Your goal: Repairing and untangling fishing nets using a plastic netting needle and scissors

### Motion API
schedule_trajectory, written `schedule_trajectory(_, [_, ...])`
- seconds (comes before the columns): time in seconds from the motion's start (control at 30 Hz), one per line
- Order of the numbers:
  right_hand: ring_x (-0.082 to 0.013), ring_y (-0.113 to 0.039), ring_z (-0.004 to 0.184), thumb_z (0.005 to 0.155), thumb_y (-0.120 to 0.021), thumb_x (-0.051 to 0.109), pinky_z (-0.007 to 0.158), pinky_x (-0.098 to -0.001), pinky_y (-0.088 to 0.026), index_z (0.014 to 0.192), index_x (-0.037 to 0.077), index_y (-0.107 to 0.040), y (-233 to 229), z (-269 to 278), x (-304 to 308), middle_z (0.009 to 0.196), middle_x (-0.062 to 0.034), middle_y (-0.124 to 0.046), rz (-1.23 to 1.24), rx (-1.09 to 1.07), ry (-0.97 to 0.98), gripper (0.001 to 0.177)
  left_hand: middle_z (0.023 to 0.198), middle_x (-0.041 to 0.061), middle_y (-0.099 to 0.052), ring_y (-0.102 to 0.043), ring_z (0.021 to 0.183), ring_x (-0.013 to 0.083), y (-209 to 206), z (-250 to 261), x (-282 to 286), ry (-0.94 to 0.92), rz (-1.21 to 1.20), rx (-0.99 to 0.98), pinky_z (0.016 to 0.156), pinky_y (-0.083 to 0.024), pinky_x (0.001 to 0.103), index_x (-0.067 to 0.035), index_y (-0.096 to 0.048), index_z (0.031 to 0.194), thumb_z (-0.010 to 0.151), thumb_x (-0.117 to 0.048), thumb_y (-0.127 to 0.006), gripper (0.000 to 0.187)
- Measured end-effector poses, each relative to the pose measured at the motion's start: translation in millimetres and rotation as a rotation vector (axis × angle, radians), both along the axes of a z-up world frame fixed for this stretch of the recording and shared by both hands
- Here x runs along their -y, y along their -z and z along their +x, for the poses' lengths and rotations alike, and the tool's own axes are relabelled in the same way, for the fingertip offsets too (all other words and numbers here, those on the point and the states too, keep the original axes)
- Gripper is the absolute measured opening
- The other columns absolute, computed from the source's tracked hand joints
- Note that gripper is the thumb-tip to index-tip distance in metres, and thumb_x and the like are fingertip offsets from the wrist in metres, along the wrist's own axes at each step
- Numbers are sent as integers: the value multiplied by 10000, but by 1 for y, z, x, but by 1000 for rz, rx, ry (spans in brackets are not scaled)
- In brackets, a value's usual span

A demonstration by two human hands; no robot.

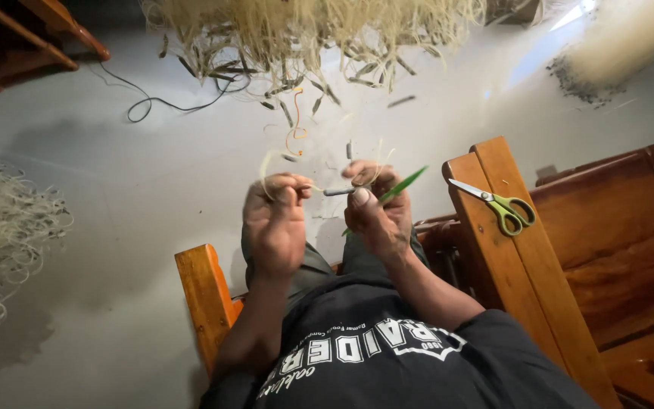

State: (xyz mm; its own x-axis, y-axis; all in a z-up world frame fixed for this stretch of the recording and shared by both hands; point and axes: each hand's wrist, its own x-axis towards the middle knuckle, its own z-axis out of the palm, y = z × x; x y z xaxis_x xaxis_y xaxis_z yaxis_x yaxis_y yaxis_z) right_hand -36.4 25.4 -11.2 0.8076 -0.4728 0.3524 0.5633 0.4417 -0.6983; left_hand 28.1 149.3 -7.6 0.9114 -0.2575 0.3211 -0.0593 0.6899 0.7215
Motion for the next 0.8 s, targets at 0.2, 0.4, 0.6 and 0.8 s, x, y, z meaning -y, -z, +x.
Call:
schedule_trajectory(0.2, [-134, -519, 385, 986, -541, 49, 338, -219, -414, 1080, -44, -454, 0, -2, -6, 958, -307, -633, 14, 7, 21, 158, 882, 145, -581, -615, 933, 267, 0, -8, 1, -72, 91, 77, 843, -494, 318, -18, -495, 1011, 1024, -151, -564, 151])
schedule_trajectory(0.4, [-114, -424, 443, 1014, -523, 75, 357, -232, -389, 1249, -27, -428, 10, -2, -6, 890, -235, -608, 127, -84, 19, 273, 778, 157, -550, -626, 814, 318, 6, -14, 8, -3, 112, 140, 791, -508, 339, 24, -509, 956, 1035, -134, -502, 178])
schedule_trajectory(0.6, [-79, -428, 487, 1005, -515, 41, 401, -203, -413, 1397, -40, -363, 3, -4, -2, 912, -185, -605, 1, -141, -72, 428, 786, 132, -527, -615, 842, 285, 25, -5, 11, 45, 43, 56, 802, -488, 324, 14, -496, 1007, 1045, -123, -473, 144])
schedule_trajectory(0.8, [-87, -487, 519, 916, -611, -21, 419, -210, -420, 1337, -72, -395, 6, 0, -2, 938, -198, -618, 24, -141, -177, 476, 734, 119, -630, -648, 722, 144, -18, -1, 0, 46, 358, 209, 700, -525, 241, 76, -645, 1000, 894, -48, -725, 182])
